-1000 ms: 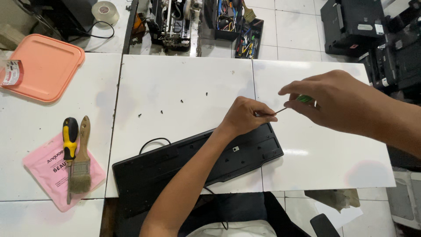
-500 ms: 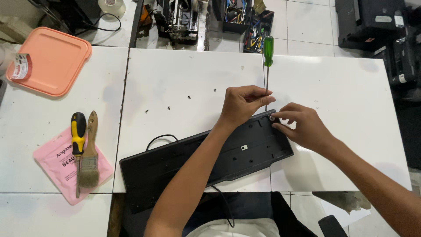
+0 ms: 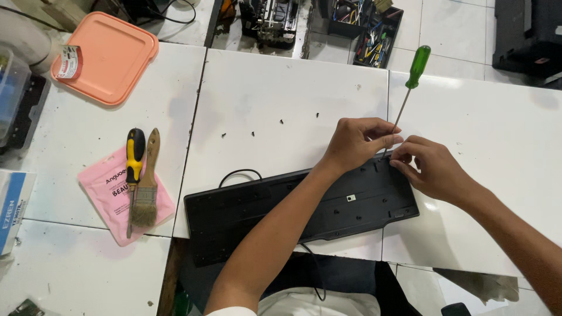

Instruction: The person uses a green screwdriver to remove screws from the back of a black computer keyboard. They place the screws on the white table and eventually lift the back cover to reveal the internal components.

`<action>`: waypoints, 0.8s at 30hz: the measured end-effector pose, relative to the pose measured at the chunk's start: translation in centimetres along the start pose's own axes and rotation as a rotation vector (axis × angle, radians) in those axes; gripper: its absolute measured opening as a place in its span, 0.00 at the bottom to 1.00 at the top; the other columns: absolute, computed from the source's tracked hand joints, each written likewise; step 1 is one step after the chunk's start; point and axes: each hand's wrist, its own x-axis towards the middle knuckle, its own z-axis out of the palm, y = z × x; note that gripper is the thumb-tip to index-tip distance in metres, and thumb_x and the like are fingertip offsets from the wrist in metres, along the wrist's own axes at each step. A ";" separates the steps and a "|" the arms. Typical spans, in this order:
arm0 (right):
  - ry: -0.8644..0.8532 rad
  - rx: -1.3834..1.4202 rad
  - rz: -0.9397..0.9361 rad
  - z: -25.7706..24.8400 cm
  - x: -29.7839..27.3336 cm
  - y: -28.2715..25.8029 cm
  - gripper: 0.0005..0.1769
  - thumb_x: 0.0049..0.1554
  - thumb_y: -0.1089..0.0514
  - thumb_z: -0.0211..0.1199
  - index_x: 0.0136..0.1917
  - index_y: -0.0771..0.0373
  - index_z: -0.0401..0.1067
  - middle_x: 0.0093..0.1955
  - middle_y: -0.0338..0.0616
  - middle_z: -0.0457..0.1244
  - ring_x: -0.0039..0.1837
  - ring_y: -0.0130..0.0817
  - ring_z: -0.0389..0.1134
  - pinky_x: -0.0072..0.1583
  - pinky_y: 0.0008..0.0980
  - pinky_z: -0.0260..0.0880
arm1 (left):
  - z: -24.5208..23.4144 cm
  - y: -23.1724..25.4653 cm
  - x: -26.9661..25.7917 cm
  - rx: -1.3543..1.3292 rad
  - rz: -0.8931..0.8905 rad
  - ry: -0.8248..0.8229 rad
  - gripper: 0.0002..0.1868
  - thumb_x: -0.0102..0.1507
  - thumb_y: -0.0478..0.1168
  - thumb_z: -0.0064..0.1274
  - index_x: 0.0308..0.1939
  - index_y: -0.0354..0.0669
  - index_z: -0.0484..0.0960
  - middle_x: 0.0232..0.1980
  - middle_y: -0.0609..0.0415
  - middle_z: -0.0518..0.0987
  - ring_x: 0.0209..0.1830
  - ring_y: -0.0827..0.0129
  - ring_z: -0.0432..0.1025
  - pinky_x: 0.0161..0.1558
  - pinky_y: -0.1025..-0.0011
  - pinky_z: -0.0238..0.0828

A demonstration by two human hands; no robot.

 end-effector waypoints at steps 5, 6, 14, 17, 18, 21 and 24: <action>-0.207 -0.043 0.007 -1.6 1.2 0.1 0.09 0.62 0.66 0.63 0.56 0.69 0.79 0.50 0.58 0.71 0.56 0.51 0.78 0.53 0.47 0.81 | 0.4 -0.5 -0.2 -0.060 -0.013 0.026 0.07 0.68 0.44 0.66 0.49 0.52 0.88 0.38 0.54 0.90 0.37 0.73 0.86 0.37 0.77 0.81; -0.285 0.028 0.039 -2.1 1.6 0.3 0.10 0.63 0.66 0.61 0.57 0.71 0.77 0.50 0.61 0.71 0.57 0.54 0.78 0.54 0.51 0.80 | 0.4 -0.7 -0.2 -0.075 -0.017 0.027 0.08 0.68 0.45 0.65 0.50 0.52 0.88 0.39 0.55 0.90 0.37 0.74 0.86 0.37 0.77 0.81; 0.009 -0.032 -0.145 0.8 9.3 3.0 0.07 0.64 0.58 0.65 0.51 0.63 0.77 0.43 0.46 0.72 0.45 0.45 0.74 0.48 0.41 0.72 | -1.0 1.7 0.7 -0.040 0.039 0.155 0.10 0.67 0.44 0.66 0.50 0.50 0.89 0.41 0.57 0.90 0.38 0.74 0.86 0.42 0.79 0.84; 0.096 0.088 -0.224 4.0 12.3 3.3 0.06 0.58 0.70 0.67 0.50 0.68 0.75 0.43 0.54 0.68 0.49 0.53 0.74 0.49 0.46 0.75 | -1.3 1.1 1.0 0.022 0.056 0.214 0.09 0.67 0.47 0.67 0.51 0.59 0.89 0.39 0.60 0.90 0.36 0.78 0.84 0.37 0.79 0.79; 0.117 0.161 -0.237 4.7 13.4 3.5 0.09 0.55 0.71 0.67 0.50 0.67 0.74 0.43 0.55 0.68 0.49 0.52 0.74 0.51 0.46 0.75 | -1.3 1.1 1.2 0.037 0.069 0.235 0.09 0.67 0.48 0.67 0.50 0.59 0.90 0.39 0.60 0.90 0.35 0.77 0.84 0.36 0.78 0.79; 0.154 0.084 -0.315 5.2 14.3 3.8 0.10 0.52 0.69 0.67 0.49 0.67 0.76 0.45 0.54 0.68 0.51 0.55 0.74 0.53 0.46 0.77 | -1.6 3.0 1.2 0.118 0.097 0.230 0.08 0.67 0.49 0.68 0.49 0.58 0.90 0.38 0.57 0.90 0.34 0.75 0.84 0.35 0.77 0.79; 0.219 0.236 -0.256 4.8 13.9 3.0 0.09 0.54 0.68 0.64 0.50 0.69 0.76 0.40 0.59 0.68 0.45 0.57 0.74 0.47 0.46 0.76 | -1.9 4.7 1.6 0.158 0.135 0.249 0.07 0.65 0.43 0.69 0.47 0.54 0.91 0.34 0.57 0.89 0.33 0.70 0.85 0.36 0.74 0.82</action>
